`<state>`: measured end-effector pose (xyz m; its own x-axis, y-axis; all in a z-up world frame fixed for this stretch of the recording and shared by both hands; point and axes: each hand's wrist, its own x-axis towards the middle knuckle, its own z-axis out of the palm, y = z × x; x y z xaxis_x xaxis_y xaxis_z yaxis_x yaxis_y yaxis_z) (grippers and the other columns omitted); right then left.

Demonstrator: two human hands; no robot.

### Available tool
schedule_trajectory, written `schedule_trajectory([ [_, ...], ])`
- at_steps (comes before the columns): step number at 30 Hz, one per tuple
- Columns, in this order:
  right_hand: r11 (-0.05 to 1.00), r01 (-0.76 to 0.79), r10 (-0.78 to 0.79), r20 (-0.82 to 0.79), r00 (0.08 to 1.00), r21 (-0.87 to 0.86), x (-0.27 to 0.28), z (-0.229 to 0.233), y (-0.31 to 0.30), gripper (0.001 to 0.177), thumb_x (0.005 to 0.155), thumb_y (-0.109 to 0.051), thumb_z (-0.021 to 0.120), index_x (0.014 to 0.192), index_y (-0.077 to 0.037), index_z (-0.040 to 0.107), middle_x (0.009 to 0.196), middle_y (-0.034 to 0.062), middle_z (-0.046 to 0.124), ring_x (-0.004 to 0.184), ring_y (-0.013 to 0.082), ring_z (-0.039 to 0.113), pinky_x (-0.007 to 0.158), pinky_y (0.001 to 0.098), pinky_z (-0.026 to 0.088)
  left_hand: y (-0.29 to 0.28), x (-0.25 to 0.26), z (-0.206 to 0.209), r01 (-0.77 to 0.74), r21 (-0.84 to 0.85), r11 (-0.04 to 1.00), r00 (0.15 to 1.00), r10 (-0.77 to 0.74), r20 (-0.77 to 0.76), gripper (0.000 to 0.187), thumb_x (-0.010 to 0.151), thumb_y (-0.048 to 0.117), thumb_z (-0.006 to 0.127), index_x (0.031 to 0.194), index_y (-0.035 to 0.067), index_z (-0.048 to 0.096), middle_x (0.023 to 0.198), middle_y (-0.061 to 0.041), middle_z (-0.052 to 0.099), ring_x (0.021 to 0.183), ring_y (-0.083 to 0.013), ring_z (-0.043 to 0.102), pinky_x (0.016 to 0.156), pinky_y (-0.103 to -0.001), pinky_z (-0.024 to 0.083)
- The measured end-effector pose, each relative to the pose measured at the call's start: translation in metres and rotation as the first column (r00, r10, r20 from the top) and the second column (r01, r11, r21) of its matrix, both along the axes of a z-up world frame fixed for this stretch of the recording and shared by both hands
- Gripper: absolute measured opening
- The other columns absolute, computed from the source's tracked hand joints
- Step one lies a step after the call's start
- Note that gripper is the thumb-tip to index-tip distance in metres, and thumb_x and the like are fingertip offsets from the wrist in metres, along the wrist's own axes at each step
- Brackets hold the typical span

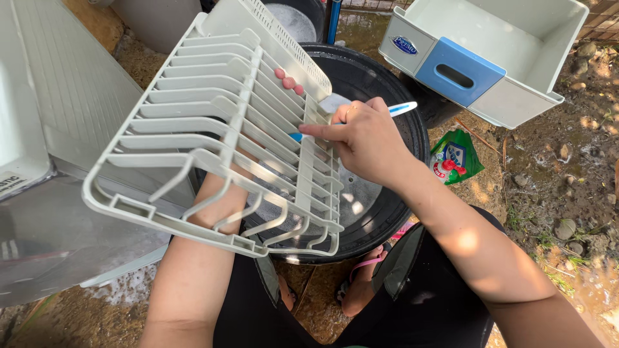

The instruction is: The person cleans a plastic dish rack by scrubbing it with a toothbrush and a sponge in a bucket of soapy water. They handle the rack, a toothbrush, and a sponge while rinsing the item under a stream of water.

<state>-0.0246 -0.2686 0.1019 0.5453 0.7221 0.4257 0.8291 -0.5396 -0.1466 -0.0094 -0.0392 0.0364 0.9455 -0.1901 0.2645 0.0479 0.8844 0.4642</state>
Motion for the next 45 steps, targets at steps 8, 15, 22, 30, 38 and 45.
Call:
schedule_trajectory([
  [8,0.987,0.045,-0.088,0.285,0.955,0.152,0.001,0.009,0.007,0.054,0.087,-0.001,0.073,0.129,-0.036,0.078,0.094,-0.0048,0.062,0.086,0.0201,0.054,0.084,0.0389,0.032,-0.008,-0.022,0.011,0.007,0.004,1.0,1.0,-0.007,-0.023,0.038,0.11,0.034,0.054,0.128,0.0,0.056,0.118,-0.014,0.06,0.123,-0.03,0.059,0.113,-0.037,0.047],
  [15,0.993,-0.11,0.11,0.008,0.994,0.051,0.008,0.022,-0.016,0.053,0.08,0.0,0.07,0.117,-0.036,0.081,0.09,-0.0032,0.062,0.09,0.0208,0.058,0.088,0.0397,0.032,-0.006,-0.025,0.012,-0.073,-0.032,0.997,0.997,0.073,-0.008,0.042,0.107,0.035,0.055,0.129,-0.001,0.057,0.119,-0.014,0.061,0.118,-0.0289,0.06,0.113,-0.041,0.052],
  [22,0.951,0.098,-0.144,0.137,0.98,0.294,0.026,0.01,-0.016,0.039,0.094,-0.005,0.073,0.123,-0.031,0.079,0.095,-0.0037,0.065,0.096,0.0184,0.059,0.093,0.0397,0.031,-0.008,-0.009,-0.012,0.056,0.053,0.997,0.996,-0.052,-0.068,0.048,0.11,0.038,0.051,0.14,0.0,0.049,0.137,-0.018,0.054,0.132,-0.0327,0.054,0.119,-0.042,0.047],
  [30,0.982,0.062,-0.011,-0.273,0.962,0.179,0.024,-0.005,-0.03,0.035,0.091,-0.007,0.073,0.117,-0.03,0.079,0.081,-0.0075,0.064,0.083,0.0131,0.059,0.083,0.0358,0.03,0.002,0.012,-0.022,0.109,0.139,0.984,0.994,-0.109,-0.004,0.06,0.108,0.043,0.048,0.151,0.002,0.038,0.156,-0.023,0.046,0.147,-0.0363,0.046,0.126,-0.045,0.042],
  [38,0.97,0.074,-0.053,-0.098,0.994,0.232,0.022,-0.007,-0.02,0.036,0.091,-0.007,0.073,0.118,-0.031,0.081,0.082,-0.0037,0.062,0.084,0.0168,0.056,0.088,0.0372,0.028,-0.006,-0.02,0.006,0.096,0.164,0.982,0.993,-0.107,0.059,0.06,0.112,0.041,0.049,0.154,-0.001,0.04,0.16,-0.024,0.045,0.154,-0.0328,0.042,0.133,-0.042,0.037],
  [45,0.98,0.188,-0.166,-0.253,0.953,0.067,0.033,0.006,-0.052,0.026,0.096,-0.013,0.072,0.114,-0.029,0.081,0.079,-0.0027,0.066,0.082,0.0162,0.061,0.085,0.0385,0.027,0.008,0.007,-0.012,0.119,0.054,0.991,0.992,-0.121,0.027,0.059,0.11,0.043,0.052,0.152,0.002,0.043,0.154,-0.02,0.049,0.146,-0.0345,0.045,0.123,-0.048,0.042],
])
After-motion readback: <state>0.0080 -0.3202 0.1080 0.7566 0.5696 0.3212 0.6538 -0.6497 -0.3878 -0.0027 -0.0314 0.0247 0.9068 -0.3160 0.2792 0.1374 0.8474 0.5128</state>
